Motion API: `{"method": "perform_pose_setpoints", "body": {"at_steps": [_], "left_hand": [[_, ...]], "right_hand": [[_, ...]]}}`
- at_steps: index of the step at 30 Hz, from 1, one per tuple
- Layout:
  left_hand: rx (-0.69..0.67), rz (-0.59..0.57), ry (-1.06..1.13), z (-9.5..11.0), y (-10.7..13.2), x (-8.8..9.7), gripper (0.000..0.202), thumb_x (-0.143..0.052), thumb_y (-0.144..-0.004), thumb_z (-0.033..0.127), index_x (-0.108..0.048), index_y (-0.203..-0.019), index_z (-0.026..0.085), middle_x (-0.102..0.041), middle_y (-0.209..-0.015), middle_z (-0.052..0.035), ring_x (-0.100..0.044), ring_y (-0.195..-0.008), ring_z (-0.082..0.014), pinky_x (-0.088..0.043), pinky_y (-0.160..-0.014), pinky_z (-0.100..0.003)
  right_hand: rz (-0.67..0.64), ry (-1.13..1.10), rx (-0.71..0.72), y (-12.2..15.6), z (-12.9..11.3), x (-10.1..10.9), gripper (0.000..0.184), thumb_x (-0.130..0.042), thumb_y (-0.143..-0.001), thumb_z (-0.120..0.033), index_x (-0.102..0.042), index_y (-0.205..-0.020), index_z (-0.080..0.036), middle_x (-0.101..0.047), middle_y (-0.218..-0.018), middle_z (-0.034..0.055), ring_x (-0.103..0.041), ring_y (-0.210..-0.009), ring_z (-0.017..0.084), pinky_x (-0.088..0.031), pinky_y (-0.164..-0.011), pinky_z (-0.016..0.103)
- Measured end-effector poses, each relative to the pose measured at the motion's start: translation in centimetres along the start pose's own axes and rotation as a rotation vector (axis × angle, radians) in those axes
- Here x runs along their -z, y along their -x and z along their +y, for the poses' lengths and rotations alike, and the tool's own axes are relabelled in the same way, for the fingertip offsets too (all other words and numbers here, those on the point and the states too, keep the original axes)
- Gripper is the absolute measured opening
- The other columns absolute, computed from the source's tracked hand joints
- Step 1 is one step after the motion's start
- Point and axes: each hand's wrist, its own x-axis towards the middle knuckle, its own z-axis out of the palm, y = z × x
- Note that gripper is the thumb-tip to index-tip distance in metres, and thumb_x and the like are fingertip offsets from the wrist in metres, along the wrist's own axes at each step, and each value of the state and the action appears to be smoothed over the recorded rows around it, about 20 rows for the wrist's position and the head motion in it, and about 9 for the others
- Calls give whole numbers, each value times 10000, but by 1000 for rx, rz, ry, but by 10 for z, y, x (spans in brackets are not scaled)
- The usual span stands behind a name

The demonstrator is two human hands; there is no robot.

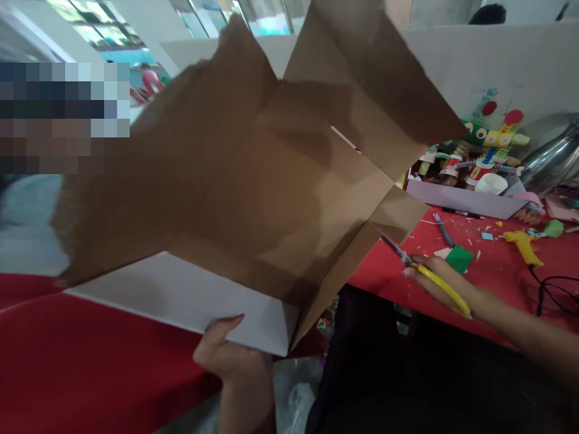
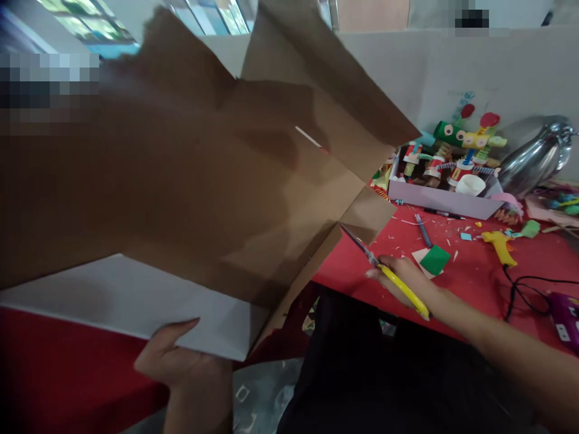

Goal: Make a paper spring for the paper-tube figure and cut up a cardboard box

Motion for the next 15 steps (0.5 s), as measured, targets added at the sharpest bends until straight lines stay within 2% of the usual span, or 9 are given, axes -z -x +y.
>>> {"method": "perform_pose_setpoints", "body": {"at_steps": [4, 8, 12, 15], "left_hand": [[189, 30, 32, 6, 5, -2, 267, -550, -383, 173, -457, -632, 194, -575, -681, 10, -601, -909, -284, -512, -836, -419], [274, 7, 59, 6, 15, -5, 231, -554, -427, 182, -498, -651, 182, -601, -698, 3, -607, -900, -274, -505, -791, -382], [350, -2, -8, -1, 31, -3, 215, -568, -441, 175, -491, -642, 192, -525, -592, 39, -568, -673, -181, -478, -630, -292], [446, -57, -56, -10, 49, 4, 219, -580, -435, 188, -485, -631, 208, -500, -544, 60, -525, -553, -147, -492, -579, -282]], "right_hand": [[-32, -139, -9, 2, 1, -4, 319, -475, -867, -515, -440, -716, -236, -457, -536, -48, -401, -435, 101, -305, -427, 241], [80, -233, 127, -1, -2, -17, 372, -495, -843, -595, -491, -780, -227, -443, -565, -48, -388, -480, 106, -307, -443, 241], [241, -352, 117, -8, -4, -35, 458, -488, -841, -672, -519, -842, -215, -403, -594, -54, -366, -488, 98, -302, -426, 231], [306, -428, 86, -16, -5, -46, 508, -476, -822, -726, -519, -865, -221, -434, -613, -47, -373, -476, 99, -299, -403, 230]]}}
